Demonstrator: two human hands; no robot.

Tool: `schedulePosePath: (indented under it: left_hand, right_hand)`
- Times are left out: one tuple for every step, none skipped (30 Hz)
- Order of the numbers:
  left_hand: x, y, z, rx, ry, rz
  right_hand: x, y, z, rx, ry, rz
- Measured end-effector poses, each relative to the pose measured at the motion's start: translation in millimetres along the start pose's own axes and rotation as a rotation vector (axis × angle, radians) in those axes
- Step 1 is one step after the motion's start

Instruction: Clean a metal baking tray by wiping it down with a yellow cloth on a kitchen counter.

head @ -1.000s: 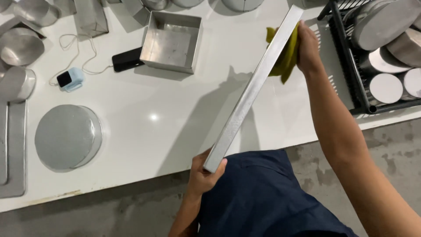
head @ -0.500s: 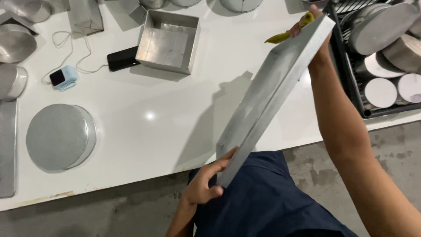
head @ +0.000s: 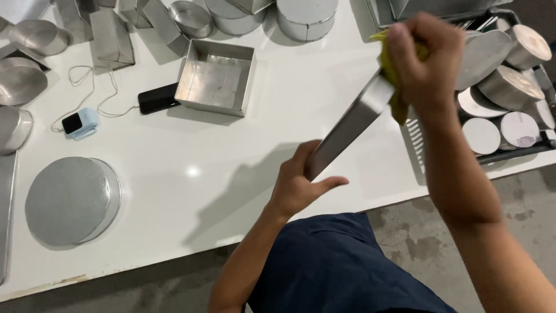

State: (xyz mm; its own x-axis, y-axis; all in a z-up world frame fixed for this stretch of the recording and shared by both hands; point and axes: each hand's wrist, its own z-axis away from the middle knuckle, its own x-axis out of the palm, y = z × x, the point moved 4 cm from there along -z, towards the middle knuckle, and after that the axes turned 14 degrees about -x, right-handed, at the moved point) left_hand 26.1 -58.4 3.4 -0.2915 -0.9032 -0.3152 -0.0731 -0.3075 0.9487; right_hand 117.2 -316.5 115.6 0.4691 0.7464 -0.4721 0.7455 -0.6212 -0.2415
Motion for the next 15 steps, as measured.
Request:
schedulePosePath:
  left_hand:
    - [-1.2, 7.1, -3.8, -0.108, 0.003, -0.023]
    - [4.2, -4.2, -7.1, -0.107, 0.002, -0.023]
    - [8.2, -14.3, -10.5, -0.074, 0.033, 0.005]
    - [11.2, -25.2, -12.8, -0.045, 0.063, 0.03]
    - [15.6, -37.6, -14.4, -0.048, 0.061, 0.028]
    - [17.9, -47.2, -13.7, 0.037, 0.112, 0.078]
    - [20.3, -57.0, -12.9, 0.123, 0.162, 0.128]
    - [24.1, -68.9, -13.0, 0.122, 0.153, 0.126]
    - [26.7, -80.8, -13.1, 0.138, 0.153, 0.202]
    - [32.2, -92.9, -10.8, 0.149, 0.148, 0.282]
    - [24.7, -75.3, -6.9, 0.142, 0.134, 0.284]
    - [18.0, -59.0, -2.1, 0.135, 0.083, 0.495]
    - [10.8, -43.2, 1.6, 0.124, 0.033, 0.706]
    - [14.8, -62.0, -0.3, 0.11, 0.025, 0.711]
    - [18.4, -77.6, -0.6, 0.154, 0.092, 0.437]
  right_hand:
    - [7.5, -17.2, 1.0, 0.04, -0.028, -0.044]
    - [13.4, -28.3, -0.5, 0.04, -0.026, -0.043]
    - [19.6, -41.3, -2.7, -0.019, -0.049, 0.03]
    - [27.1, -54.6, -3.9, -0.074, -0.07, 0.098]
    - [32.8, -75.9, -8.2, -0.069, -0.069, 0.097]
    - [40.9, -102.9, -11.2, -0.192, -0.145, 0.076]
    - [48.9, -129.4, -13.9, -0.316, -0.22, 0.054]
    - [57.2, -141.6, -6.8, -0.308, -0.218, 0.058]
    - [67.3, -157.5, 0.9, -0.408, -0.25, 0.077]
    - [75.7, -173.8, 10.7, -0.503, -0.287, 0.096]
    - [74.7, -182.2, 9.9, -0.489, -0.291, 0.101]
    - [73.8, -191.7, 10.2, -0.491, -0.317, 0.054]
    - [73.7, -201.0, 10.1, -0.493, -0.342, 0.006]
    - [78.0, -185.1, 16.4, -0.477, -0.35, 0.006]
    - [81.0, -171.0, 23.0, -0.503, -0.328, 0.0]
